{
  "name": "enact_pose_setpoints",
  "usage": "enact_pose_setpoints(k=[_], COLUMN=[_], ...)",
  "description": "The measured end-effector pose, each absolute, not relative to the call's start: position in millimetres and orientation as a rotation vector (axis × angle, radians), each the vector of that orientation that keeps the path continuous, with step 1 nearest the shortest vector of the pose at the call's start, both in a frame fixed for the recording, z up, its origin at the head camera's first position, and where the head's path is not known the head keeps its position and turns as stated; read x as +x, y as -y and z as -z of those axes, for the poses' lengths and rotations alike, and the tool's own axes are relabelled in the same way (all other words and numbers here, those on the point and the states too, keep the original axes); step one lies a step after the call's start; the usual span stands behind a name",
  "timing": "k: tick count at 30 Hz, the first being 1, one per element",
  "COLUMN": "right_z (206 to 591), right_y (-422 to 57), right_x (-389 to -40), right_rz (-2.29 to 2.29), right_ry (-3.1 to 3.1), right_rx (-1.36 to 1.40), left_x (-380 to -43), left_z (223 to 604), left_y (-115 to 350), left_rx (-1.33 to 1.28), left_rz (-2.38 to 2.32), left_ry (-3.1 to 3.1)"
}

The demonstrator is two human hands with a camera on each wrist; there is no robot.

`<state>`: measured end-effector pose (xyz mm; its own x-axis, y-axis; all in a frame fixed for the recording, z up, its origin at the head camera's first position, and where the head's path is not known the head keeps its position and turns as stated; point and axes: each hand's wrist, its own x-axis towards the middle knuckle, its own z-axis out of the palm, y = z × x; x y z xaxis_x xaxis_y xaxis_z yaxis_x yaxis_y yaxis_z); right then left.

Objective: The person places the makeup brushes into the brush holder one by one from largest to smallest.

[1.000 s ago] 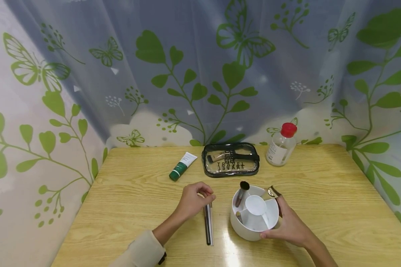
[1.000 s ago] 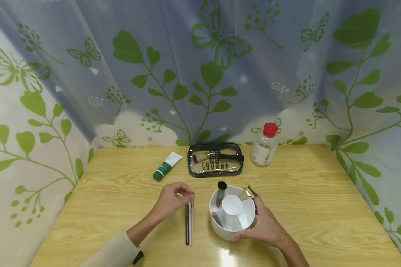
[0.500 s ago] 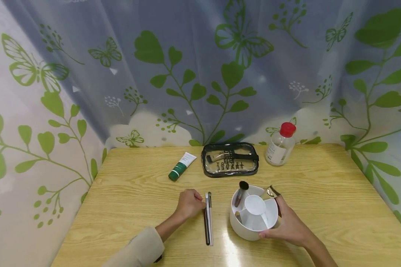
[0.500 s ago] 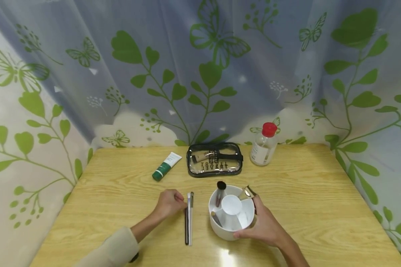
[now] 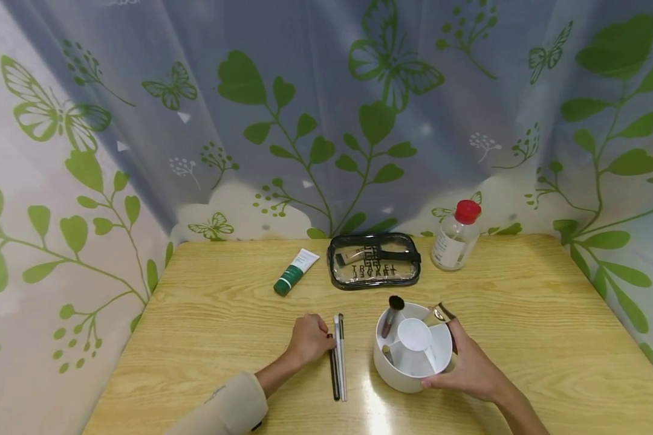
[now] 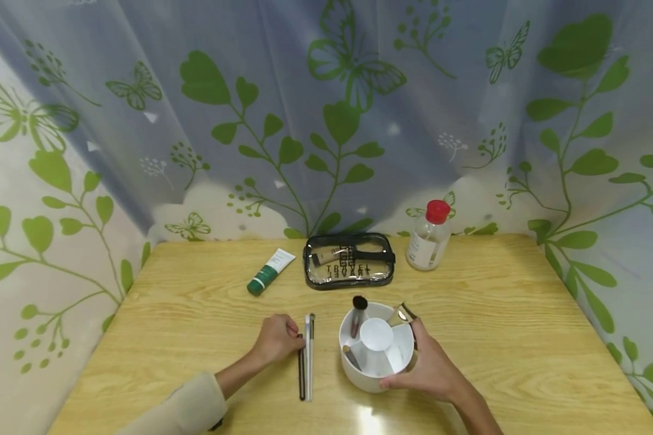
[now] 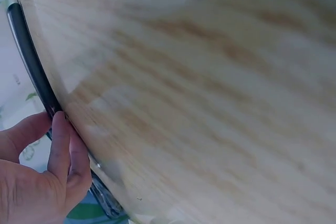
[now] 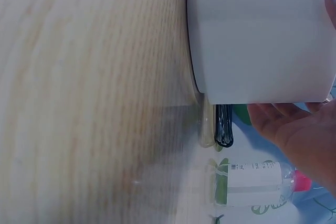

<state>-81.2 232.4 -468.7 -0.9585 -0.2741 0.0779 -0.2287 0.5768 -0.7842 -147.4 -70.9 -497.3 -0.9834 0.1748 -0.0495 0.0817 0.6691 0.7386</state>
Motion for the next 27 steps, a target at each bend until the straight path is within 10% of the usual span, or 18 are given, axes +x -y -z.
enact_pose_setpoints(k=[27], right_z=[470.3], right_y=[-233.8], right_x=[-82.2], right_rz=[1.366], right_ry=[-2.733], right_rx=[-0.460], left_x=[-151.6], left_z=[479.4], left_y=[81.2], left_rx=[0.313], left_rz=[-1.145], left_ry=[-2.836])
